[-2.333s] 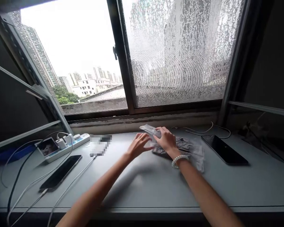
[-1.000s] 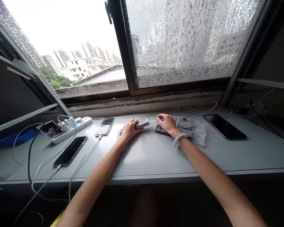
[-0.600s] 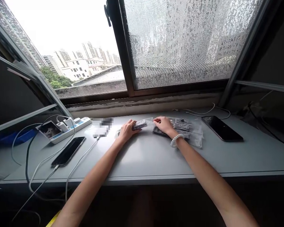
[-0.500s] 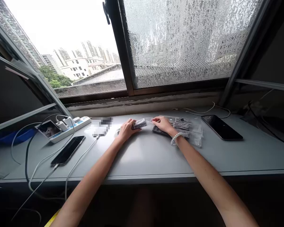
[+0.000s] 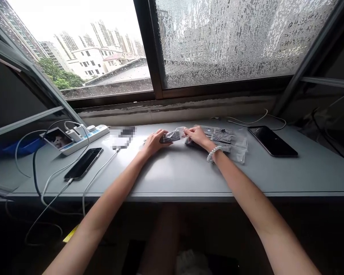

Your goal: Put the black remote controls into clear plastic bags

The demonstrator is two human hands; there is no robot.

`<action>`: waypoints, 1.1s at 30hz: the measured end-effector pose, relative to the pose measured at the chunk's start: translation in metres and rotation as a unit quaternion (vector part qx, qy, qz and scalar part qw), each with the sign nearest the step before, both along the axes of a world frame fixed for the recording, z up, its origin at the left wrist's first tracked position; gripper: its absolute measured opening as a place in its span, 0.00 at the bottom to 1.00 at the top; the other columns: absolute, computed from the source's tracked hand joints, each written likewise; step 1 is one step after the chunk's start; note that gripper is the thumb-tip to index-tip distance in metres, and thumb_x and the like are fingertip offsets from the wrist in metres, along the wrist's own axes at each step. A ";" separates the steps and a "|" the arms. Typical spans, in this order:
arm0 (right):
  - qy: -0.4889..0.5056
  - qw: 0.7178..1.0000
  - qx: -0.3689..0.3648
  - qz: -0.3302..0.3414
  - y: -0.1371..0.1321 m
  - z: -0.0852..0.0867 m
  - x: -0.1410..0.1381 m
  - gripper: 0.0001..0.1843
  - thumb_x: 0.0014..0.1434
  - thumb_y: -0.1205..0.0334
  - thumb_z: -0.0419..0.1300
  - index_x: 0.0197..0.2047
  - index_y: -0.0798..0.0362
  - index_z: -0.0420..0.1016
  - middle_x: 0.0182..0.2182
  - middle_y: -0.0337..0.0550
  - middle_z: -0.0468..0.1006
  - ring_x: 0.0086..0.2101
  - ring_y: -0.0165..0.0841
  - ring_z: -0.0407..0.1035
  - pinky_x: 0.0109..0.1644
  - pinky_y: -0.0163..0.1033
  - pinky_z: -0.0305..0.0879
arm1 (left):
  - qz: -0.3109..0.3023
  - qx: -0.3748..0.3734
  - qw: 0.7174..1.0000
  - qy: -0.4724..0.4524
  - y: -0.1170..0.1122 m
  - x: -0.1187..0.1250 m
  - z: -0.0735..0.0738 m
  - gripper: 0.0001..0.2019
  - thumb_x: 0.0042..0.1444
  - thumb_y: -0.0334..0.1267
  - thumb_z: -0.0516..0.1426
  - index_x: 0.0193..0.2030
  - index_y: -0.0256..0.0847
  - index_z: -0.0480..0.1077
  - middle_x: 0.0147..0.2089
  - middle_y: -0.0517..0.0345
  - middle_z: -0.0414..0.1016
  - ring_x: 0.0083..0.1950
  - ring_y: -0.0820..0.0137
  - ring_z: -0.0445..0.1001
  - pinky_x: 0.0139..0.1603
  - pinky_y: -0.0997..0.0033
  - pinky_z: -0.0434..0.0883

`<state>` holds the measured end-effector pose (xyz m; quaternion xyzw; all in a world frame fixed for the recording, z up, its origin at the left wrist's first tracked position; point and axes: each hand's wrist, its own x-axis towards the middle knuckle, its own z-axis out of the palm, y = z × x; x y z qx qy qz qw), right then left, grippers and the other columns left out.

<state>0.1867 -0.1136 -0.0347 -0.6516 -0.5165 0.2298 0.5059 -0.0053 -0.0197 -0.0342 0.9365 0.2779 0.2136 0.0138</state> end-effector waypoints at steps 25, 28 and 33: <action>-0.040 0.998 -0.001 0.042 -0.009 0.010 -0.007 0.25 0.45 0.39 0.59 0.28 0.56 0.77 0.15 0.37 0.70 0.18 0.26 0.63 0.24 0.31 0.55 | 0.013 0.035 0.999 -0.021 0.002 0.003 0.001 0.20 0.52 0.51 0.56 0.51 0.46 0.64 0.45 0.58 0.68 0.42 0.68 0.69 0.44 0.73 0.63; -0.001 0.999 0.003 0.033 -0.007 0.008 -0.007 0.23 0.43 0.42 0.62 0.28 0.57 0.77 0.20 0.40 0.73 0.19 0.26 0.65 0.23 0.31 0.57 | 0.000 0.061 0.998 -0.012 0.004 0.003 0.005 0.21 0.53 0.49 0.56 0.52 0.46 0.64 0.45 0.56 0.67 0.45 0.67 0.68 0.49 0.71 0.61; 0.067 0.997 -0.007 0.045 -0.001 0.005 0.000 0.21 0.41 0.46 0.65 0.28 0.58 0.76 0.31 0.47 0.76 0.26 0.29 0.69 0.20 0.28 0.57 | -0.011 0.107 0.994 0.017 0.014 -0.001 0.019 0.19 0.52 0.47 0.57 0.51 0.46 0.66 0.46 0.54 0.67 0.45 0.65 0.67 0.50 0.67 0.60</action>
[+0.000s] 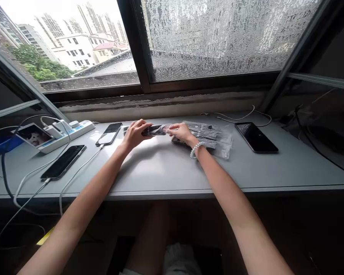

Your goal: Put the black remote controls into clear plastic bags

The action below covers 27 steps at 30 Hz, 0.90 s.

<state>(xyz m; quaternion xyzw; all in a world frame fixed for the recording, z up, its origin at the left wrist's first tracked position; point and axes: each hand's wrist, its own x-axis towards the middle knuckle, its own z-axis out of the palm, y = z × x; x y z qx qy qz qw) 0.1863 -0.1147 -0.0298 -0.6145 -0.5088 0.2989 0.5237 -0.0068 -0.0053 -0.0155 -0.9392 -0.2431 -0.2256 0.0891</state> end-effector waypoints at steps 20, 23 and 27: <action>0.198 0.946 0.098 -0.235 0.009 0.013 0.046 0.26 0.56 0.43 0.49 0.47 0.55 0.65 0.33 0.42 0.73 0.27 0.30 0.73 0.23 0.30 0.66 | 0.086 -0.041 0.995 0.010 0.020 -0.012 -0.005 0.25 0.46 0.57 0.56 0.48 0.45 0.65 0.48 0.54 0.69 0.46 0.60 0.68 0.48 0.63 0.63; 0.197 0.909 0.081 -0.357 0.001 0.014 0.062 0.25 0.61 0.47 0.42 0.51 0.57 0.59 0.39 0.47 0.73 0.27 0.27 0.72 0.27 0.29 0.68 | 0.101 -0.077 0.989 0.074 0.017 -0.011 -0.008 0.27 0.46 0.61 0.54 0.48 0.47 0.65 0.48 0.55 0.69 0.45 0.59 0.67 0.45 0.64 0.64; 0.204 0.871 0.070 -0.441 -0.010 0.014 0.084 0.25 0.64 0.55 0.29 0.58 0.60 0.43 0.51 0.59 0.63 0.35 0.28 0.72 0.31 0.28 0.68 | 0.091 -0.072 0.989 0.090 0.022 -0.012 -0.009 0.20 0.59 0.54 0.42 0.38 0.43 0.67 0.42 0.55 0.69 0.40 0.66 0.68 0.48 0.63 0.61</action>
